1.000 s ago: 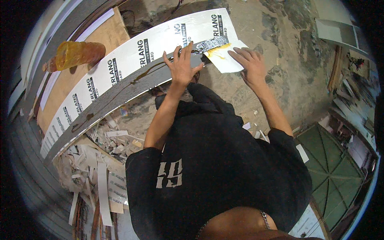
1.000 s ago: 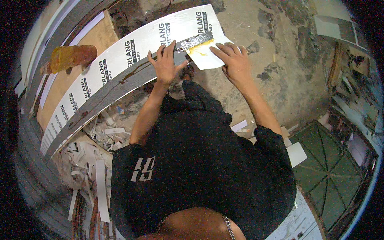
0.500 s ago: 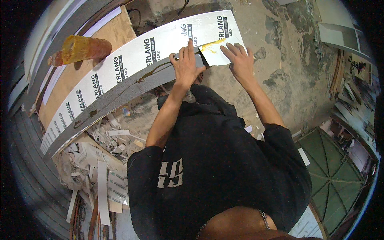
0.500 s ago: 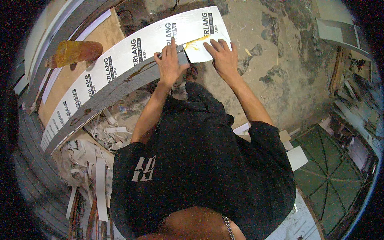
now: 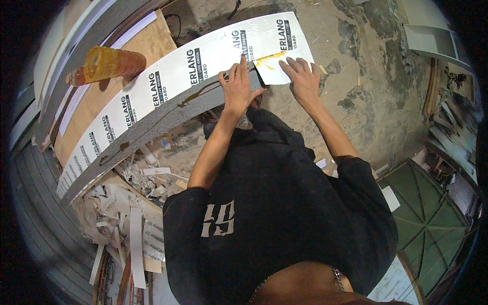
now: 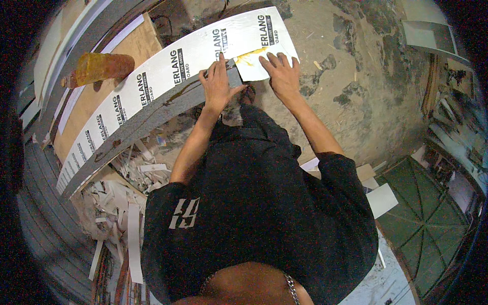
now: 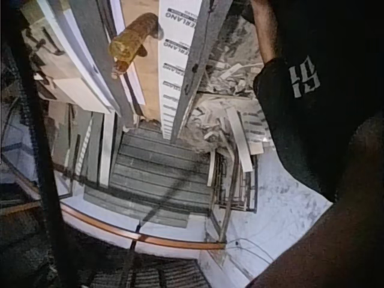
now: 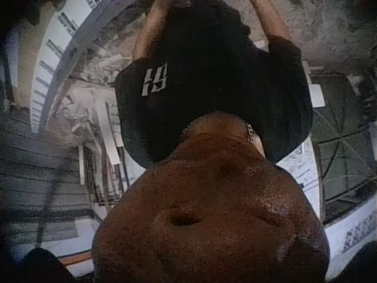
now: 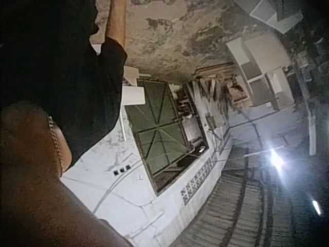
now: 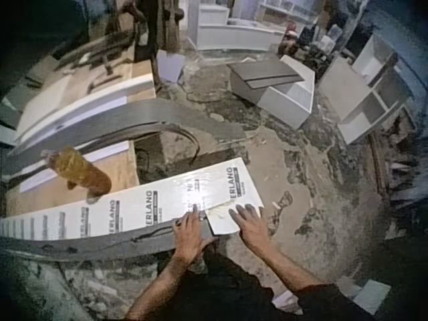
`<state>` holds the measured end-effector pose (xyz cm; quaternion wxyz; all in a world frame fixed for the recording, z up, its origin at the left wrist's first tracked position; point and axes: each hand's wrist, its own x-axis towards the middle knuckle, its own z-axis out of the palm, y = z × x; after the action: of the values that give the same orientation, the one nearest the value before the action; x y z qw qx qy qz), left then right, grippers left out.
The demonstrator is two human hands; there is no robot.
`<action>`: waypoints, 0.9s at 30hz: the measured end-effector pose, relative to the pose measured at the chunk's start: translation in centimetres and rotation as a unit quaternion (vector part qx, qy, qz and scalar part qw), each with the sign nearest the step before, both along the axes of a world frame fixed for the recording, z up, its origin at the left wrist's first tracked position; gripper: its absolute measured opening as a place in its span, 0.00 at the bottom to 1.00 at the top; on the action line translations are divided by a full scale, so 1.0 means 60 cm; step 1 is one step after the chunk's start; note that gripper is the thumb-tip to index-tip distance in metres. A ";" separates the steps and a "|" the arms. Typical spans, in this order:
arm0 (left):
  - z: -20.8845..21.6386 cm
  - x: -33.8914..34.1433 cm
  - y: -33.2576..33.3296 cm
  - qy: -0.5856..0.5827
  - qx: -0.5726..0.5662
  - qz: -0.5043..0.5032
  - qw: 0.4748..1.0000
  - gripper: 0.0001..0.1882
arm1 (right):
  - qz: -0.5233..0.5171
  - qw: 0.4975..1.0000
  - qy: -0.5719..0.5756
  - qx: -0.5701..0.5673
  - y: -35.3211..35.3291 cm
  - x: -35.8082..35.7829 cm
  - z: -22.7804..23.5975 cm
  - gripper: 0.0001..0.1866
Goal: The person applies adhesive from a bottle onto a white rectangular spreader and then wipes the adhesive along the edge of a curved wooden board.
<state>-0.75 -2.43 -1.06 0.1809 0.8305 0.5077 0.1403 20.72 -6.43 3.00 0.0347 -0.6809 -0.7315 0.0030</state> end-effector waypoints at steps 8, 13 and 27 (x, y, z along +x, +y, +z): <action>-0.014 -0.010 0.007 -0.039 0.022 -0.006 0.999 0.70 | 0.026 1.000 0.013 0.009 -0.020 0.000 0.008 0.35; -0.014 -0.013 0.003 -0.030 0.024 -0.007 0.999 0.71 | 0.025 0.999 -0.001 -0.032 -0.053 -0.010 0.036 0.31; -0.019 -0.009 0.005 -0.027 0.037 -0.017 0.999 0.69 | -0.175 0.984 0.000 -0.047 0.022 -0.026 0.055 0.22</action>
<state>-1.31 -2.15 -2.17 0.1655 0.8411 0.4831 0.1781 19.13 -5.11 6.32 0.0027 -0.7990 -0.6005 0.0314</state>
